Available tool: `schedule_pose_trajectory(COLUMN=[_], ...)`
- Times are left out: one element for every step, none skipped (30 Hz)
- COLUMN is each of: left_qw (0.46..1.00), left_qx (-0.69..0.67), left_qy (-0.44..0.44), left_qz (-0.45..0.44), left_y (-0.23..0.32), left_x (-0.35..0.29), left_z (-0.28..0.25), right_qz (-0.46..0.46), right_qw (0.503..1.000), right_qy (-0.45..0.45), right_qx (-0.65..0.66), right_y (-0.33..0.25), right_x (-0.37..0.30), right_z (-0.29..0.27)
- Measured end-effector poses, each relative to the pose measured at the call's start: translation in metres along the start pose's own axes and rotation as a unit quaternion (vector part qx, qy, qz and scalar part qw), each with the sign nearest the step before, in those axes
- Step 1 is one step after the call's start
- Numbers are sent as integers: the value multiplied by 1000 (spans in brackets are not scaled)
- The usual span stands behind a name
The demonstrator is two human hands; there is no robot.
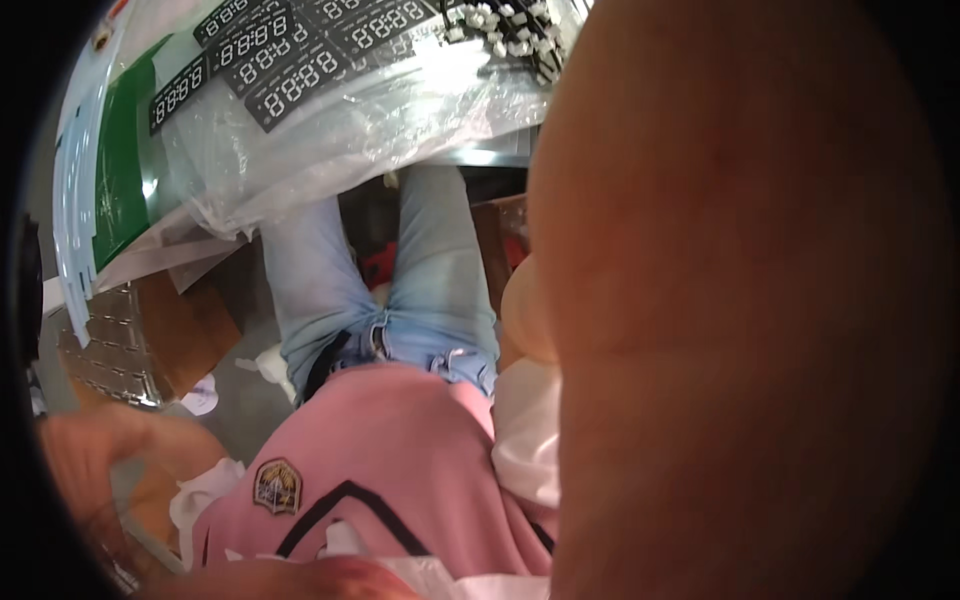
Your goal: Assembling electronic control panels by attaching displays and labels to plastic housings.
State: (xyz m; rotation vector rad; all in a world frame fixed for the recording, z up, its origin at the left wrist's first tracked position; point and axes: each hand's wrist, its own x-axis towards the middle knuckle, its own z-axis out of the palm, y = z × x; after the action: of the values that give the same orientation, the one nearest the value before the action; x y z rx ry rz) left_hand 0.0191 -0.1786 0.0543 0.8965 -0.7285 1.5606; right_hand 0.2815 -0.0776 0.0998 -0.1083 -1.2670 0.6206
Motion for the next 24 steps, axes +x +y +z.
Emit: schedule_pose_trajectory(left_qw=[1000, 996, 986, 971, 964, 948, 921, 819, 805, 726, 645, 558, 459, 345, 225, 237, 249, 259, 266, 265, 266, 254, 278, 299], left_qx=[4, 29, 68, 111, 178, 227, 281, 493, 491, 589, 666, 755, 828, 898, 946, 927, 902, 905, 909, 913, 917, 927, 919, 912], left_qy=[14, 56, 86, 115, 121, 93, 186, 178, 202, 188, 167, 111, 60, -8, -75, -41, -5, 6, 18, 23, 23, 25, 35, 47], left_qz=[-9, -67, -124, -178, -158, -204, -194, -234, -263, -302, -334, -326, -317, -271, -221, -288, -352, -336, -321, -309, -295, -276, -277, -277], left_y=[11, 25, 46, 61, 61, 62, 45, 29, 38, 41, 38, 39, 42, 42, 41, 39, 39, 38, 37, 36, 34, 35, 31, 31], left_x=[0, 2, 3, 7, 4, 3, -7, -7, 5, 6, 13, 17, 13, 7, 1, -1, -2, -4, -9, -16, -17, -17, -16, -14], left_z=[2, 4, 3, 4, -5, -28, -53, -73, -75, -85, -99, -116, -136, -154, -173, -185, -196, -204, -208, -215, -217, -221, -223, -222], right_qz=[9, 17, 15, 11, 4, -9, -34, -45, 56, 123, 175, 217, 256, 238, 217, 225, 232, 208, 184, 177, 168, 120, 78, 59], right_qw=[1000, 999, 997, 994, 990, 985, 981, 977, 978, 963, 948, 932, 893, 875, 854, 845, 834, 836, 838, 826, 816, 817, 815, 817], right_qy=[21, 42, 62, 81, 88, 86, 84, 81, -51, -154, -220, -288, -322, -361, -395, -418, -442, -452, -463, -477, -487, -483, -476, -480], right_qx=[8, 20, 47, 77, 114, 151, 171, 190, 196, 184, -152, -32, -181, -217, -259, -246, -233, -230, -222, -240, -263, -290, -321, -315], right_y=[-5, -9, -6, -3, 5, 4, 15, 20, 22, 60, 80, 105, 127, 149, 170, 184, 197, 211, 221, 226, 227, 237, 246, 248], right_x=[0, 1, -1, 1, 10, 12, 21, 27, 36, 20, 9, 4, -10, -24, -34, -41, -49, -57, -63, -68, -70, -77, -84, -88], right_z=[5, 11, 23, 36, 40, 50, 47, 49, 19, -2, 8, 20, 31, 37, 41, 44, 47, 49, 54, 61, 66, 69, 66, 67])
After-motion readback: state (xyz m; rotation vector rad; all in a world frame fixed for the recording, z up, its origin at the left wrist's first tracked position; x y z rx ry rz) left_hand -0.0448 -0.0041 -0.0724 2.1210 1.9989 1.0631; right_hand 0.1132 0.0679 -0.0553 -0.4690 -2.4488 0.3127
